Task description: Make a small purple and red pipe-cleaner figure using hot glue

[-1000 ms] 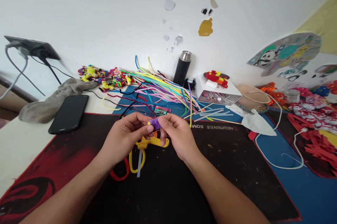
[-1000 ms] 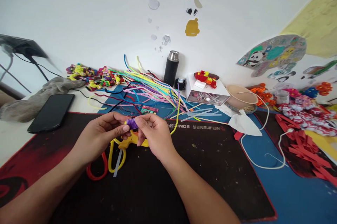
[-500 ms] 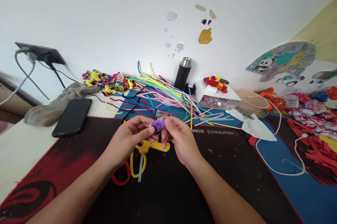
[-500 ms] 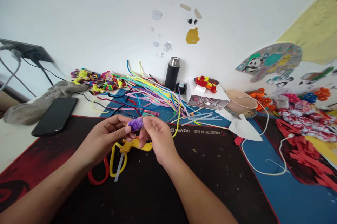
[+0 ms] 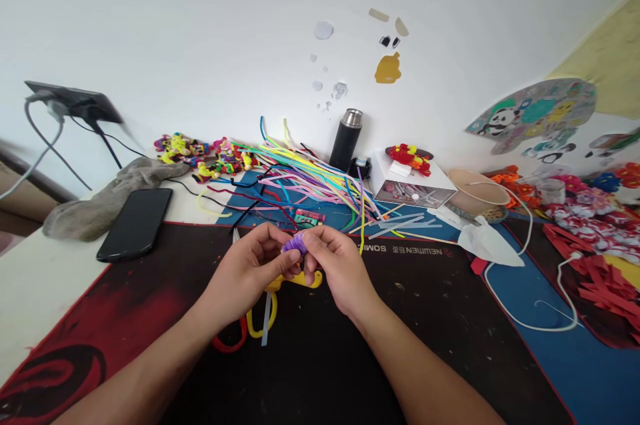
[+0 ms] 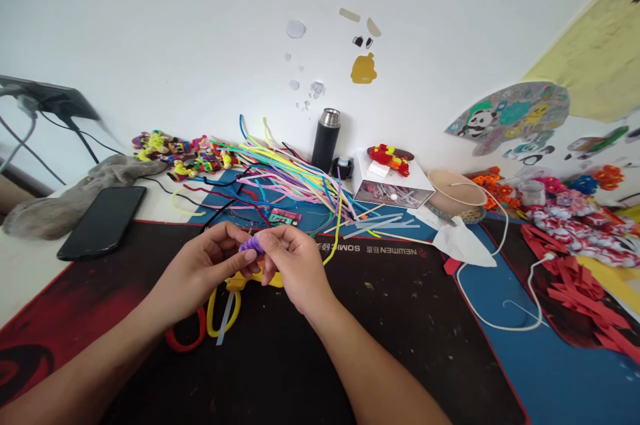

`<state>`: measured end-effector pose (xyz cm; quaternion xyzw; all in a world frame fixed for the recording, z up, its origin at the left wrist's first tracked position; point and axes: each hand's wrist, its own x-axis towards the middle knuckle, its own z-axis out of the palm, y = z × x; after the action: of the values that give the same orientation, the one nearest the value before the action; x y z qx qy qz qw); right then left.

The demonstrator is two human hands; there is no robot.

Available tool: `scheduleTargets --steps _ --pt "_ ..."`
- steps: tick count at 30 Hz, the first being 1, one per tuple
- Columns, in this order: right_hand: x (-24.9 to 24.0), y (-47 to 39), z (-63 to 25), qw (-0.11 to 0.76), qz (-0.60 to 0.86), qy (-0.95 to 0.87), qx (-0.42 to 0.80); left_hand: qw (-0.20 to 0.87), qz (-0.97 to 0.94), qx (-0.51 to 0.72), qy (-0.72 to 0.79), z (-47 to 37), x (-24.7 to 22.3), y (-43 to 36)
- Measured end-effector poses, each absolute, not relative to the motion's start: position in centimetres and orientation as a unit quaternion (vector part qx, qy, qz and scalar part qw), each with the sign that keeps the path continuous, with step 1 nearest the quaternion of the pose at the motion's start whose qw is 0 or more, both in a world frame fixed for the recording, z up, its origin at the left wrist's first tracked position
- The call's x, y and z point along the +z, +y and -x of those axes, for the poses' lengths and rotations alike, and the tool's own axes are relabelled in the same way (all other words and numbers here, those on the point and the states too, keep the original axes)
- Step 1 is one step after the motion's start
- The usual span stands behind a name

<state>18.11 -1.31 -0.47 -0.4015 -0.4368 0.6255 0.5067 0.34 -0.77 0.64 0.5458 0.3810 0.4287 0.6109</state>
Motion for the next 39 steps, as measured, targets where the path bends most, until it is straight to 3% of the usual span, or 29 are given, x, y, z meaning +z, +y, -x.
scheduleTargets --steps 10,19,25,39 --pt "-0.7 -1.3 -18.0 0.506 0.387 -0.436 0.635 0.62 -0.504 0.463 0.384 -0.4 0.2 -0.3" --pt "-0.6 -1.3 -17.9 0.488 0.409 -0.452 0.625 0.483 -0.654 0.426 0.396 -0.1 -0.5 -1.1" --pt "-0.5 -1.3 -17.9 0.501 0.397 -0.444 0.628 0.557 -0.602 0.434 0.373 -0.3 -0.5 -1.0" --pt "-0.5 -1.2 -17.9 0.478 0.406 -0.468 0.622 0.582 -0.543 0.461 0.393 -0.4 0.3 -0.9"
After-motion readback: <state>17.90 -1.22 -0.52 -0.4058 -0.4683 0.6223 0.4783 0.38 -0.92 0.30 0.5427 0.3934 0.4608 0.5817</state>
